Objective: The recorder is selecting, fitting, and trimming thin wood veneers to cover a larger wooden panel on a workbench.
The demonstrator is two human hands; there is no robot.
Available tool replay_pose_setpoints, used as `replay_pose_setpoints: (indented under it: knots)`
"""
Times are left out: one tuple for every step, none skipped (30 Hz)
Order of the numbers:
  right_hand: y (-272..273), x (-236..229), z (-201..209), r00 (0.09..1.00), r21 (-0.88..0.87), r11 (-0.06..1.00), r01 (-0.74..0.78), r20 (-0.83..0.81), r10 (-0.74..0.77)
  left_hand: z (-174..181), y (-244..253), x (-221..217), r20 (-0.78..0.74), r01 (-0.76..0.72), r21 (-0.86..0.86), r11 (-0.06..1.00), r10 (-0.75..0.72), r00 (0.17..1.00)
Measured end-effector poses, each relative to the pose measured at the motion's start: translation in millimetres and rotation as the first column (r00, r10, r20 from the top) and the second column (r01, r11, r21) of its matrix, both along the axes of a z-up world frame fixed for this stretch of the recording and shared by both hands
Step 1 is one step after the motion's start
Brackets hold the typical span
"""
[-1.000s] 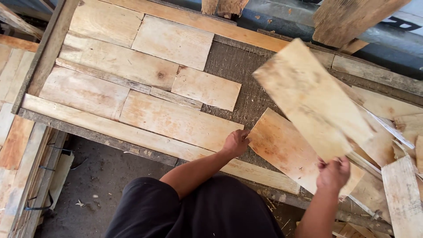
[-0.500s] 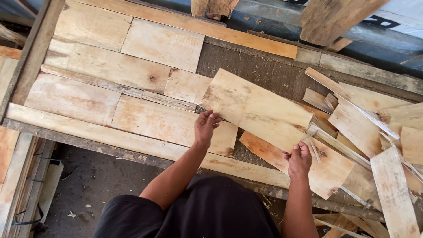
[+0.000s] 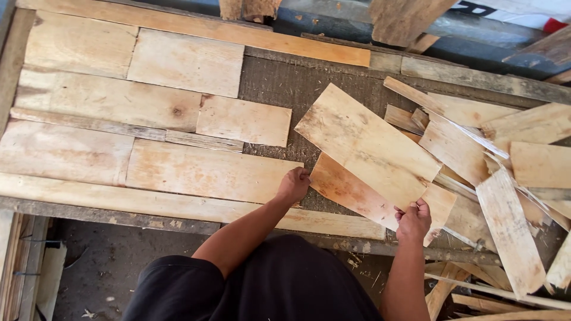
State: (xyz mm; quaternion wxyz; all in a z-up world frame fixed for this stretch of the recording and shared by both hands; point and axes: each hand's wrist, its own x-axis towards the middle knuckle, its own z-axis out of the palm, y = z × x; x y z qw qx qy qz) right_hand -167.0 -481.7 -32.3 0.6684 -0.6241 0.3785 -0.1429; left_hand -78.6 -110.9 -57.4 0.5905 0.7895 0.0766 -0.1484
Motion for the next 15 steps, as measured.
replay_pose_setpoints:
  knots:
    - [-3,-3,2,1.0,-0.01,1.0,-0.003,-0.001,0.003,-3,-6,1,0.046,0.034,0.07,0.997,-0.037,0.998]
    - [-6,-4,2,1.0,-0.011,1.0,0.008,-0.001,-0.008,-4,-10,3,0.045,0.045,0.07,0.997,-0.048,0.998]
    - [-9,-5,1,1.0,-0.033,0.999,0.009,0.008,-0.009,-6,-14,5,0.055,0.031,0.107,0.994,-0.037,0.998]
    - [-11,-7,0,1.0,-0.055,0.998,0.01,0.014,-0.01,-8,-18,5,0.063,0.017,0.145,0.989,-0.026,0.998]
    - [-12,-6,1,1.0,-0.055,0.998,0.02,0.01,-0.02,-1,-19,7,0.059,0.027,0.144,0.989,-0.036,0.998]
    - [-12,-5,2,1.0,-0.06,0.998,0.018,0.004,-0.017,6,-19,9,0.044,-0.008,0.128,0.992,0.002,0.999]
    - [-13,-4,2,1.0,-0.064,0.998,0.015,-0.001,-0.015,13,-19,12,0.028,-0.043,0.113,0.993,0.04,0.999]
    - [-15,-5,1,1.0,-0.062,0.998,0.025,-0.011,-0.026,17,-19,11,0.018,-0.031,0.116,0.993,0.029,0.999]
    - [-17,-5,0,1.0,-0.046,0.999,0.028,0.014,-0.027,21,-18,11,0.016,-0.037,0.054,0.998,0.037,0.999]
    - [-19,0,-1,0.999,-0.03,0.999,0.03,0.046,-0.028,27,-19,15,0.019,-0.045,-0.008,0.999,0.045,0.999]
    - [-21,0,2,0.998,-0.028,0.999,0.04,0.042,-0.039,20,-21,15,0.015,-0.034,-0.006,0.999,0.034,0.999]
    - [-24,0,6,0.991,0.034,0.992,0.119,0.049,-0.121,13,-24,16,0.054,-0.034,-0.01,0.999,0.035,0.998]
    - [-26,0,10,0.978,0.096,0.976,0.197,0.052,-0.202,6,-27,16,0.092,-0.035,-0.015,0.999,0.036,0.995]
    - [-34,1,12,0.977,0.096,0.975,0.201,0.055,-0.207,2,-30,19,0.095,-0.03,-0.016,0.999,0.031,0.995]
    - [-43,1,13,0.958,0.154,0.954,0.258,0.086,-0.273,-1,-32,22,0.09,-0.017,0.054,0.998,0.012,0.996]
